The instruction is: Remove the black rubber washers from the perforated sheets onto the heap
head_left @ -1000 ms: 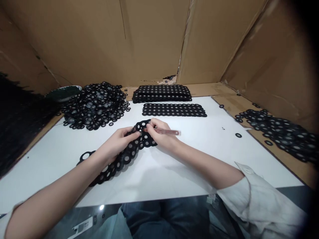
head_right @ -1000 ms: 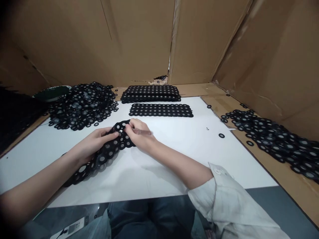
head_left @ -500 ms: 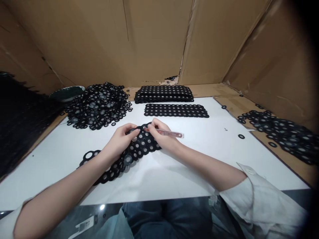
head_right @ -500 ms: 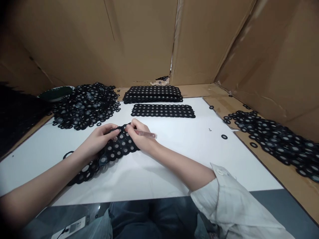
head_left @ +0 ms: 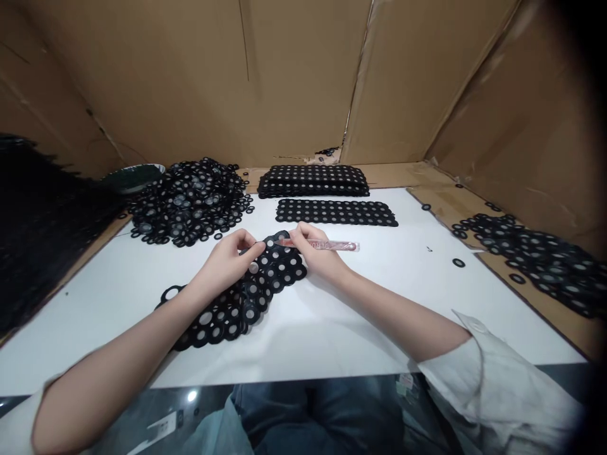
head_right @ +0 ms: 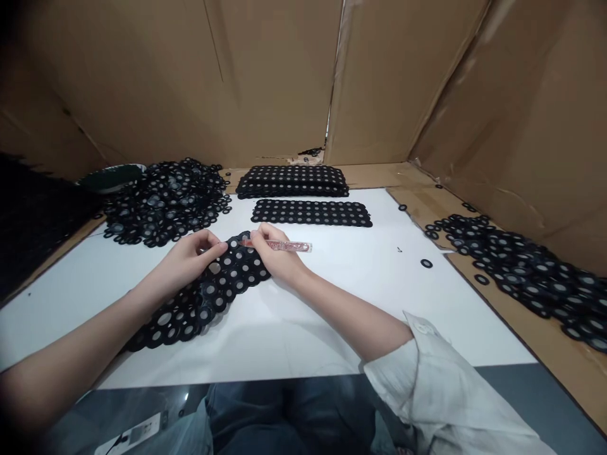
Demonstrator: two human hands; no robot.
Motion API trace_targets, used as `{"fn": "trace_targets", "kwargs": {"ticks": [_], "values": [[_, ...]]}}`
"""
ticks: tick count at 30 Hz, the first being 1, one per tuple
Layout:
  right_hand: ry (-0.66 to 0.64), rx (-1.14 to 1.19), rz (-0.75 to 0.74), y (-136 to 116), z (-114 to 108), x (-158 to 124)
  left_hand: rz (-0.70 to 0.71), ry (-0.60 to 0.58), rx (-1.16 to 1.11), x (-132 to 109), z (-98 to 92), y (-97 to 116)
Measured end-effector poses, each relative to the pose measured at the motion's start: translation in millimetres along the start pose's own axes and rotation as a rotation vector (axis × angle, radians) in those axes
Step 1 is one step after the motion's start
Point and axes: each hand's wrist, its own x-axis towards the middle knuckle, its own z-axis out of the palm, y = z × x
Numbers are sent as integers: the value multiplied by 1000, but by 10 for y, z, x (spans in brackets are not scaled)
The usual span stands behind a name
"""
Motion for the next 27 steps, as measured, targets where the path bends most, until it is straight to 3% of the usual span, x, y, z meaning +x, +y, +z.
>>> {"fn": "trace_targets", "kwargs": {"ticks": [8, 14, 21, 27], "values": [[-55, -74, -4, -19, 64, -68, -6, -40, -109, -5, 56, 37], [-92, -287, -166, -49, 125, -126, -61, -84, -203, -119, 133, 62], [-116, -106, 75, 11, -16, 21, -110, -59, -227, -49, 67, 40], [-165, -8, 88, 12, -30, 21, -201, -105, -353, -24, 46, 7]]}}
